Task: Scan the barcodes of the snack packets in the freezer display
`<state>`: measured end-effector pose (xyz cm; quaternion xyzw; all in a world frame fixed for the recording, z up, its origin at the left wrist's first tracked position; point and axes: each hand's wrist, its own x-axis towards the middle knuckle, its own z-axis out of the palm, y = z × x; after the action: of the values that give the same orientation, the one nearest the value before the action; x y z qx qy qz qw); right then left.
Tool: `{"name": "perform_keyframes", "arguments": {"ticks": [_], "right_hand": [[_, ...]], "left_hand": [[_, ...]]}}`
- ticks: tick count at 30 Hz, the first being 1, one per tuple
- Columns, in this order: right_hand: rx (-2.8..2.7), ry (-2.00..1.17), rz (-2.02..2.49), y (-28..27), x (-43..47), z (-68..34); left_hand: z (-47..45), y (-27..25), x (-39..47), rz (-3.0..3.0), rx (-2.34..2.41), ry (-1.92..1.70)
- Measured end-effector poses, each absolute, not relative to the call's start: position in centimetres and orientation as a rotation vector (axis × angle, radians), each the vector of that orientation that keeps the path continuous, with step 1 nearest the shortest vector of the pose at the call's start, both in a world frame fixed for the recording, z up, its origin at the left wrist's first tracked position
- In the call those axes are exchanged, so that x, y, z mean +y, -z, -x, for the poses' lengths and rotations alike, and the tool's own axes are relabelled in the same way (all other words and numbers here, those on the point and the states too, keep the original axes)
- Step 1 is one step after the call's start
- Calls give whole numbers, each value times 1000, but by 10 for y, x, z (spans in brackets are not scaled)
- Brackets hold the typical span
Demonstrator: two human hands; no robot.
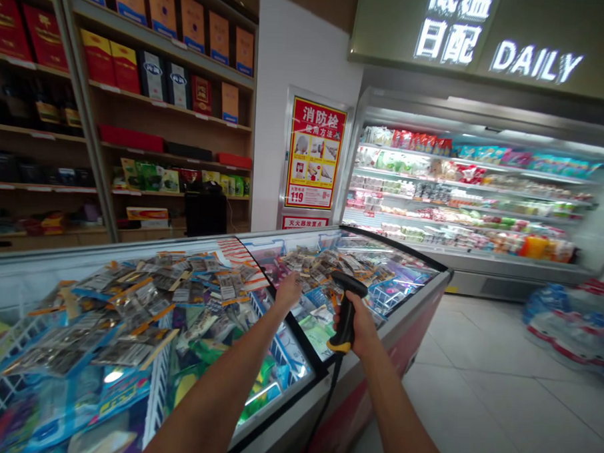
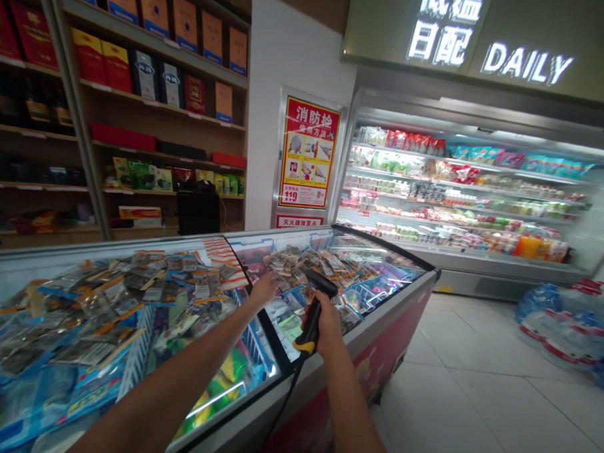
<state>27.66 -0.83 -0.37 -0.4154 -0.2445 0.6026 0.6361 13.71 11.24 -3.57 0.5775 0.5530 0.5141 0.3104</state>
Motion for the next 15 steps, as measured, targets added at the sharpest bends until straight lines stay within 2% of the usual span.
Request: {"name": "perform_keyframes", "arguments": {"ticks": [7,15], "right_hand": [[-584,-1356,966,11,-8,-283],[-604,-1410,993,9,-7,-267]], "left_hand": [[-154,40,93,-2532,1700,-493],[-135,30,91,-2237,2138,-576]]}}
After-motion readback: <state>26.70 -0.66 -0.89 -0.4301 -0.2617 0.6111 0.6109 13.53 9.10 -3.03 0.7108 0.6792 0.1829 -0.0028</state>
